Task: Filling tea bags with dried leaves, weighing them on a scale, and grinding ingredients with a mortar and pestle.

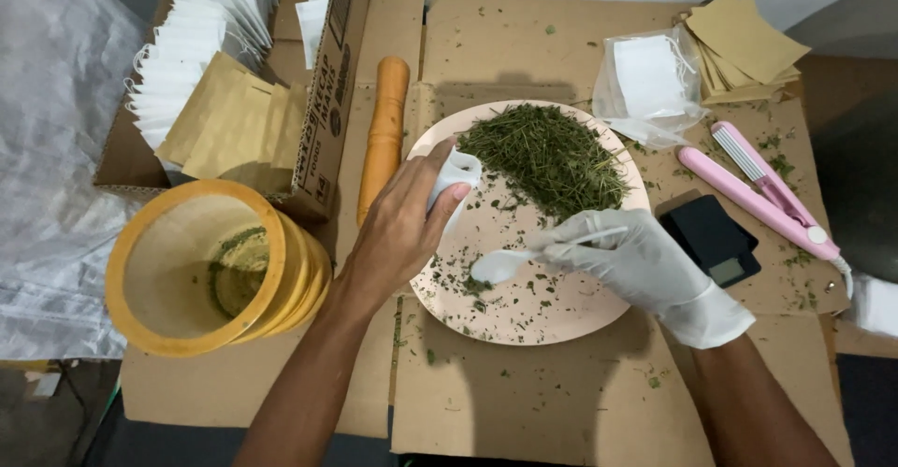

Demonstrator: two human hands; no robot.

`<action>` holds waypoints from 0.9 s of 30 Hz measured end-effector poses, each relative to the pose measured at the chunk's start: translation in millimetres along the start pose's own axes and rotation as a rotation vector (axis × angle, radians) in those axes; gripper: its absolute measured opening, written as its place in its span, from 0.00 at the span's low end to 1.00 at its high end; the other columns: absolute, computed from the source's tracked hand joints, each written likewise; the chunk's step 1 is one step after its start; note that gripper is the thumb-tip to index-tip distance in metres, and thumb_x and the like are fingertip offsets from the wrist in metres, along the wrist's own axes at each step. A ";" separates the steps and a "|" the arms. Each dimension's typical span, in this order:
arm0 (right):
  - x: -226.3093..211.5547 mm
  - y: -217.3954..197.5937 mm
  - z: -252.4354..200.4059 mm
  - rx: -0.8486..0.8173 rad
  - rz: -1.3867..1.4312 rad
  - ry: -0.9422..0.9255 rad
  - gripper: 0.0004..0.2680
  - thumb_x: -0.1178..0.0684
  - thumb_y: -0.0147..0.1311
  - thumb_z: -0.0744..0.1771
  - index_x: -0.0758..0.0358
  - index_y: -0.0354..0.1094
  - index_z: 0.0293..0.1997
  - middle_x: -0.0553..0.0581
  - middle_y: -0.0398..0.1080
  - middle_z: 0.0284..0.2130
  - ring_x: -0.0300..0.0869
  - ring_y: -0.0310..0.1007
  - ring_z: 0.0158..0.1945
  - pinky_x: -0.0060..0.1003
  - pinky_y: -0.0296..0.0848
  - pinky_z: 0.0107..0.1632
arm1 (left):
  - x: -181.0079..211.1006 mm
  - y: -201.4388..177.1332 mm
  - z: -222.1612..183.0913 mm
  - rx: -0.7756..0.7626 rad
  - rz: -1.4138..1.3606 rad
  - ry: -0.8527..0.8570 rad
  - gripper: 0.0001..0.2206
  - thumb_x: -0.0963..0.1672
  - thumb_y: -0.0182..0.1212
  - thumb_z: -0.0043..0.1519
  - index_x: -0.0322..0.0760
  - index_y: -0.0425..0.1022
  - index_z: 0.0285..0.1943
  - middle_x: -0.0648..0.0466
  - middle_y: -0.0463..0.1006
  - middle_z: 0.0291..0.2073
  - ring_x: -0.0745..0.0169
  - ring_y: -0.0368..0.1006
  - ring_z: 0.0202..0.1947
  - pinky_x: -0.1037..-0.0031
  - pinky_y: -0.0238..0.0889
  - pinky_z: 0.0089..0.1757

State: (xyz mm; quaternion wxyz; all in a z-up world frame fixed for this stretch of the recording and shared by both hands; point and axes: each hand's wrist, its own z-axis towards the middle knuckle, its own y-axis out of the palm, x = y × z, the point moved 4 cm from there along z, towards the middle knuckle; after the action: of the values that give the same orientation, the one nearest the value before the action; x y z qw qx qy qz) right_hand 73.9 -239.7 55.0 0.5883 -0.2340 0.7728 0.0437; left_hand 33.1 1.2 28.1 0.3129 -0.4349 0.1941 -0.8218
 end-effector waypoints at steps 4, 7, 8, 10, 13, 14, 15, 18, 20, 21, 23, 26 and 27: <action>6.8 -6.6 4.2 0.013 -0.102 0.069 0.11 0.65 0.74 0.62 0.69 0.87 0.48 0.69 0.86 0.29 0.50 0.88 0.37 0.42 0.83 0.48 | 0.1 -0.6 0.3 0.008 0.018 0.034 0.22 0.47 0.57 0.77 0.23 0.70 0.74 0.33 0.80 0.43 0.33 0.81 0.46 0.52 0.74 0.44; 10.3 -7.4 7.8 0.014 -0.130 0.142 0.08 0.62 0.72 0.63 0.67 0.88 0.46 0.68 0.87 0.29 0.50 0.88 0.36 0.41 0.83 0.49 | 2.0 0.1 -0.3 0.002 0.012 0.027 0.22 0.47 0.57 0.77 0.23 0.69 0.75 0.34 0.80 0.44 0.33 0.81 0.46 0.52 0.74 0.44; 9.5 -6.9 8.8 0.014 -0.126 0.184 0.06 0.61 0.72 0.64 0.67 0.89 0.44 0.68 0.86 0.27 0.51 0.88 0.34 0.44 0.84 0.49 | 2.1 0.4 0.3 0.003 0.018 0.028 0.23 0.47 0.57 0.77 0.24 0.69 0.75 0.34 0.80 0.43 0.34 0.80 0.46 0.52 0.74 0.44; 1.9 5.2 7.1 0.002 -0.099 0.224 0.07 0.60 0.72 0.64 0.67 0.89 0.44 0.69 0.86 0.27 0.53 0.86 0.34 0.46 0.82 0.51 | 0.7 1.1 -0.6 -0.005 0.017 0.026 0.23 0.47 0.56 0.78 0.24 0.69 0.76 0.34 0.80 0.44 0.34 0.80 0.46 0.52 0.74 0.45; 11.1 3.4 16.2 0.007 -0.034 0.255 0.06 0.60 0.71 0.65 0.70 0.87 0.42 0.69 0.84 0.27 0.53 0.85 0.32 0.46 0.81 0.48 | -1.4 3.3 -0.1 -0.020 0.009 0.012 0.23 0.47 0.55 0.78 0.24 0.69 0.76 0.34 0.80 0.44 0.34 0.80 0.47 0.53 0.74 0.45; 16.7 0.6 21.8 0.013 -0.003 0.244 0.05 0.61 0.71 0.65 0.72 0.86 0.40 0.69 0.83 0.27 0.51 0.85 0.31 0.44 0.82 0.43 | -2.6 3.2 -1.3 -0.022 0.007 -0.007 0.24 0.48 0.55 0.78 0.23 0.69 0.76 0.33 0.80 0.45 0.35 0.81 0.47 0.54 0.74 0.45; 14.0 -2.8 21.5 0.012 -0.004 0.243 0.05 0.61 0.71 0.65 0.72 0.86 0.40 0.69 0.83 0.27 0.51 0.85 0.31 0.44 0.82 0.43 | -3.3 3.6 -0.7 -0.021 0.007 -0.008 0.24 0.48 0.55 0.78 0.23 0.69 0.76 0.33 0.80 0.45 0.35 0.81 0.47 0.54 0.74 0.45; 7.5 -7.0 18.3 0.057 0.015 0.245 0.03 0.63 0.69 0.65 0.74 0.85 0.37 0.71 0.83 0.28 0.52 0.85 0.33 0.45 0.81 0.44 | -2.6 2.5 -2.1 -0.007 0.021 -0.001 0.23 0.47 0.56 0.78 0.24 0.69 0.76 0.34 0.81 0.45 0.36 0.81 0.47 0.54 0.74 0.45; 8.9 -1.4 11.8 0.026 0.040 0.347 0.05 0.62 0.67 0.66 0.76 0.85 0.38 0.72 0.83 0.27 0.52 0.83 0.29 0.42 0.81 0.42 | -0.6 3.4 -0.5 -0.012 0.006 -0.007 0.24 0.48 0.56 0.77 0.24 0.70 0.75 0.34 0.81 0.45 0.36 0.81 0.47 0.53 0.74 0.45; 19.3 2.9 17.1 0.029 0.041 0.346 0.05 0.62 0.67 0.66 0.76 0.85 0.38 0.72 0.83 0.27 0.52 0.83 0.29 0.42 0.81 0.42 | -2.6 4.6 -0.6 -0.013 0.004 -0.004 0.24 0.48 0.56 0.77 0.24 0.70 0.75 0.34 0.81 0.45 0.36 0.81 0.47 0.53 0.74 0.45; 41.3 16.0 27.1 -0.061 0.041 0.381 0.06 0.60 0.65 0.68 0.75 0.84 0.41 0.72 0.83 0.28 0.54 0.84 0.30 0.45 0.84 0.42 | -6.4 6.2 -2.4 -0.009 0.017 -0.004 0.23 0.48 0.55 0.78 0.25 0.69 0.75 0.34 0.81 0.44 0.36 0.80 0.46 0.53 0.74 0.44; 31.8 31.0 18.4 0.077 -0.014 0.354 0.07 0.57 0.69 0.64 0.69 0.86 0.40 0.69 0.84 0.36 0.51 0.84 0.44 0.47 0.78 0.49 | -5.2 4.2 -2.4 -0.004 0.015 0.006 0.23 0.48 0.56 0.78 0.25 0.69 0.76 0.34 0.80 0.45 0.36 0.80 0.47 0.54 0.74 0.44; 28.4 30.0 16.9 0.074 -0.015 0.353 0.07 0.57 0.69 0.64 0.69 0.86 0.40 0.69 0.84 0.36 0.51 0.84 0.44 0.47 0.78 0.49 | -5.0 3.3 -2.6 -0.002 0.017 0.005 0.23 0.48 0.56 0.78 0.25 0.69 0.76 0.34 0.80 0.45 0.36 0.80 0.47 0.54 0.74 0.44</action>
State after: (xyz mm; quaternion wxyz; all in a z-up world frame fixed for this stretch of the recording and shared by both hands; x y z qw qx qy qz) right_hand 70.9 -216.1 17.2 0.4521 -0.2221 0.8633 -0.0310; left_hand 34.2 2.3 21.7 0.3189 -0.4315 0.1994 -0.8200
